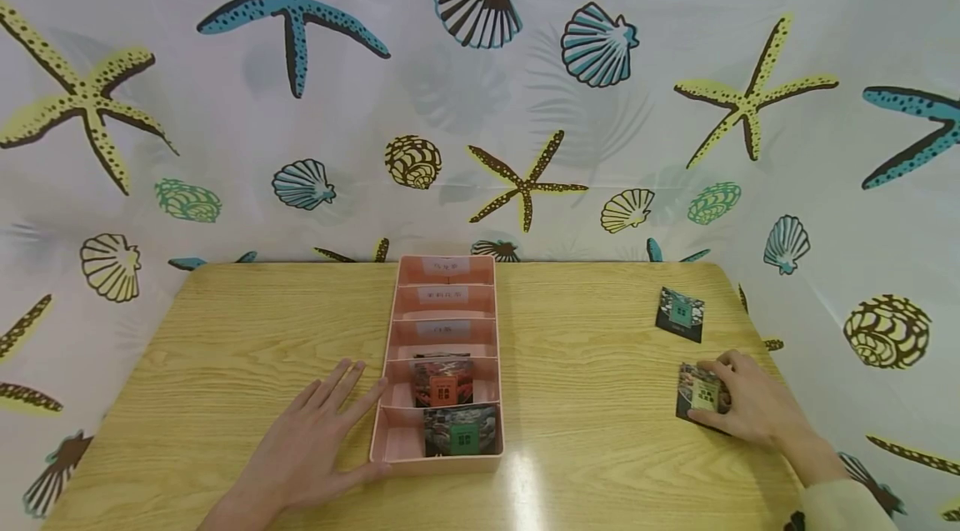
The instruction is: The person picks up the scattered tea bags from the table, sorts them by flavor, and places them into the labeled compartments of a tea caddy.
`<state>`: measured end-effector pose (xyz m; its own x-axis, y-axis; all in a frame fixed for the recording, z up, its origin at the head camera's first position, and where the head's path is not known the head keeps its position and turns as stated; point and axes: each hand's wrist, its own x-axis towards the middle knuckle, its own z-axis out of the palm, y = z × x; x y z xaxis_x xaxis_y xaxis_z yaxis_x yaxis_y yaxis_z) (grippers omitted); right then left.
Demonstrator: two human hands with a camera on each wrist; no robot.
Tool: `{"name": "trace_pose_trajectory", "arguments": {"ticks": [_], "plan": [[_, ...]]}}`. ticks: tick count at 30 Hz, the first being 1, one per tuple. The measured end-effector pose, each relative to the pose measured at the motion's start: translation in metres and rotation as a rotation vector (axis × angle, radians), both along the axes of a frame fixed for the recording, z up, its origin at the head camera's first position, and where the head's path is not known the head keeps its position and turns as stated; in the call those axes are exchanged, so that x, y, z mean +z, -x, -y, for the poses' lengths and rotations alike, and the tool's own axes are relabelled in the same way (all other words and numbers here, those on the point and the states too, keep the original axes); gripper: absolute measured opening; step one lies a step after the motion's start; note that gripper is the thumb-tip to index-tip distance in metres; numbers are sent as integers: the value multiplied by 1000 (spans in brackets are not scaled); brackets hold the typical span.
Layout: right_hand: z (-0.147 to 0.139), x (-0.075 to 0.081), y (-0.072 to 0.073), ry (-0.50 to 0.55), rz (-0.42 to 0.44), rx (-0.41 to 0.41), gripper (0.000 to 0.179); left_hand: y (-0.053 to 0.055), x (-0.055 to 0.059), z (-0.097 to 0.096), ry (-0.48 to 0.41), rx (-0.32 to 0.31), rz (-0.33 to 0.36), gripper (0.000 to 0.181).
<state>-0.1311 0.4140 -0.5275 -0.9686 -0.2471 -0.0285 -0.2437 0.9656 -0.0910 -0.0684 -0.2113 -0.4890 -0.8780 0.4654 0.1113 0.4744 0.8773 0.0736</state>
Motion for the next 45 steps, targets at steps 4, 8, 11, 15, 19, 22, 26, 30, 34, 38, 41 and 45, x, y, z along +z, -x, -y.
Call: {"name": "trace_pose_trajectory", "arguments": {"ticks": [4,8,11,15,19,22,26,30,34,38,41,45], "plan": [[1,1,1,-18,-10,9,91,0,0,0,3,1,-1,95],[4,2,4,-23,-22,22,88,0,0,0,5,3,0,94],[6,3,6,-16,-39,39,84,-1,1,0,0,5,3,94],[8,4,7,8,-81,67,75,-1,2,-1,-4,5,2,94],[12,7,8,30,-106,87,65,-1,2,-1,0,5,-2,94],[16,9,9,27,-131,105,57,0,2,-1,3,4,-1,94],[22,13,10,26,-186,146,45,0,2,-2,2,5,2,93],[30,17,10,43,-253,194,35,-1,3,-2,3,7,0,93],[37,20,11,64,-334,253,31,-1,2,-2,0,9,-3,93],[42,21,12,100,-385,285,28,0,3,-2,-3,7,0,93],[46,22,13,127,-418,315,24,0,3,-2,-5,6,1,93],[52,22,16,178,-472,365,23,-1,2,-2,-8,6,-2,93]]}}
